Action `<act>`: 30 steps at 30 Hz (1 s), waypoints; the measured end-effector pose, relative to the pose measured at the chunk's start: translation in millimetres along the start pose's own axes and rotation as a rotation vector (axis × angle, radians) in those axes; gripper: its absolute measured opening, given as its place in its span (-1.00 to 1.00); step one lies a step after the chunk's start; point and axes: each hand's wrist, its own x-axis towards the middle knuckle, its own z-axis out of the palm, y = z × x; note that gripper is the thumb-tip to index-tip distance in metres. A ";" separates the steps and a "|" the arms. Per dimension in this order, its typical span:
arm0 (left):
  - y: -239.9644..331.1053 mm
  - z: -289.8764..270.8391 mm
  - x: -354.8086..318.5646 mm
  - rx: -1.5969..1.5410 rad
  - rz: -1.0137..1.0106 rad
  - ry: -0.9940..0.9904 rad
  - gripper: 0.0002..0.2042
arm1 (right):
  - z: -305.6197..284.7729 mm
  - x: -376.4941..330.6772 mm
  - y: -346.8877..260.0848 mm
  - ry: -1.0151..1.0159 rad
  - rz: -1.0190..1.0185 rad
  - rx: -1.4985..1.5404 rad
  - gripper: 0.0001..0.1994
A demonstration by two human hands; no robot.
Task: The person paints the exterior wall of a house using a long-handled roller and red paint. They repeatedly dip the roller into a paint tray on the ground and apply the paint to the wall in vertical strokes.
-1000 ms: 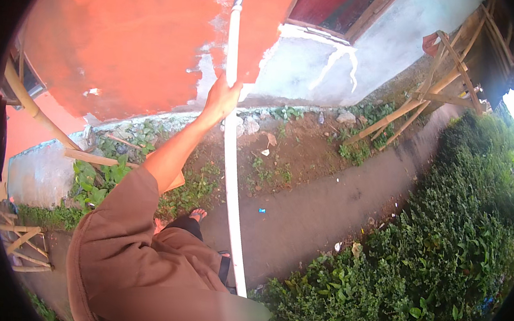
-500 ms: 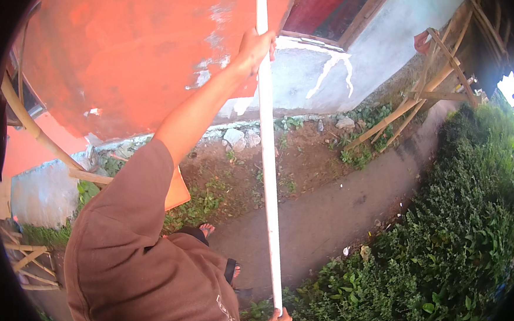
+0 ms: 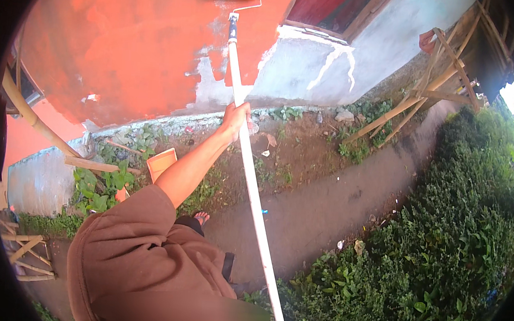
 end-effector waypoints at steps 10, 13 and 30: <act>-40.1 -46.8 19.8 -0.228 -0.239 0.058 -0.85 | 64.8 33.9 84.4 0.107 0.111 -0.364 -0.73; -45.5 -54.8 22.4 -0.374 -0.300 -0.038 -0.85 | 98.1 27.9 118.3 0.139 0.062 -0.468 -0.59; 92.5 -18.7 6.1 -0.332 -0.120 -0.206 -0.87 | 199.3 22.2 68.6 0.249 0.037 0.013 -0.72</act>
